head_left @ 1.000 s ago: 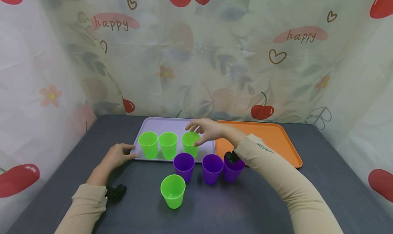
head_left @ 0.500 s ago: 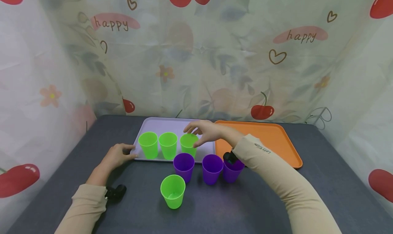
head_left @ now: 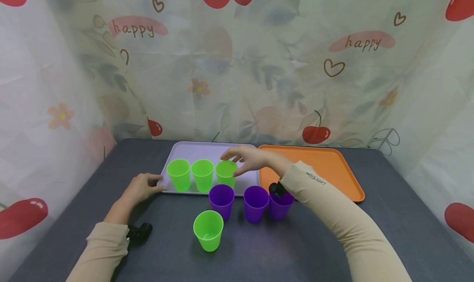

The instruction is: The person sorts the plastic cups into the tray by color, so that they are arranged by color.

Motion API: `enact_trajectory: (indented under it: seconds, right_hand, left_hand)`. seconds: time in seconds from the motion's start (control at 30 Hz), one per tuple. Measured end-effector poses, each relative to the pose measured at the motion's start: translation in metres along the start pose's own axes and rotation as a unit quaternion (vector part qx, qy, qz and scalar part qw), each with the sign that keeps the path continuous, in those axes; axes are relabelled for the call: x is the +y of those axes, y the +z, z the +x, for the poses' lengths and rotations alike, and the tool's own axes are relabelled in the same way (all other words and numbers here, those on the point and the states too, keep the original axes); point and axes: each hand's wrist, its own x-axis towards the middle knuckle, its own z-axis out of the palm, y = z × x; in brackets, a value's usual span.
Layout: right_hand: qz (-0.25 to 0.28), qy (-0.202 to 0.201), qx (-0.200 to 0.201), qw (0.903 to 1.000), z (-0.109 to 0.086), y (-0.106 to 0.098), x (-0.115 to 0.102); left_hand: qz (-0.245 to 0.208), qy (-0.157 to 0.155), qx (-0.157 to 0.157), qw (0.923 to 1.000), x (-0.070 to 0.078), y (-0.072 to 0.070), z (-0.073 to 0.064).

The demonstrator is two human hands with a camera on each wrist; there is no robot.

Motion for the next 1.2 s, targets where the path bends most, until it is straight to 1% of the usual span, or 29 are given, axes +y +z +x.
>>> enact_trajectory:
  seconds: [0.13,0.23,0.43,0.63,0.77,0.97,1.2]
  right_hand:
    - [0.0,0.001,-0.005,1.0,-0.002,-0.002,0.0]
    - [0.01,-0.003,0.003,0.9999,-0.005,-0.005,-0.001]
    - [0.047,-0.02,0.05,0.9974,-0.018,-0.014,-0.007]
    - [0.074,-0.035,0.086,0.9929,-0.035,-0.018,-0.021]
    - [0.094,-0.049,0.108,0.9885,-0.048,-0.011,-0.032]
    - [0.114,-0.072,0.123,0.9832,-0.067,0.009,-0.039]
    - [0.114,-0.089,0.157,0.9768,-0.081,0.031,-0.042]
  left_hand:
    - [-0.002,0.003,0.003,1.0,0.001,0.001,0.0]
    - [-0.002,0.005,0.003,1.0,0.001,0.001,0.0]
    - [0.0,0.004,0.0,1.0,0.002,0.001,0.001]
    - [-0.002,0.003,-0.001,1.0,0.001,0.001,0.0]
    - [-0.004,0.006,0.001,1.0,0.001,0.001,-0.002]
    - [-0.002,0.008,0.003,1.0,0.001,-0.001,-0.002]
    - [-0.002,0.01,0.005,0.9999,0.002,-0.002,-0.002]
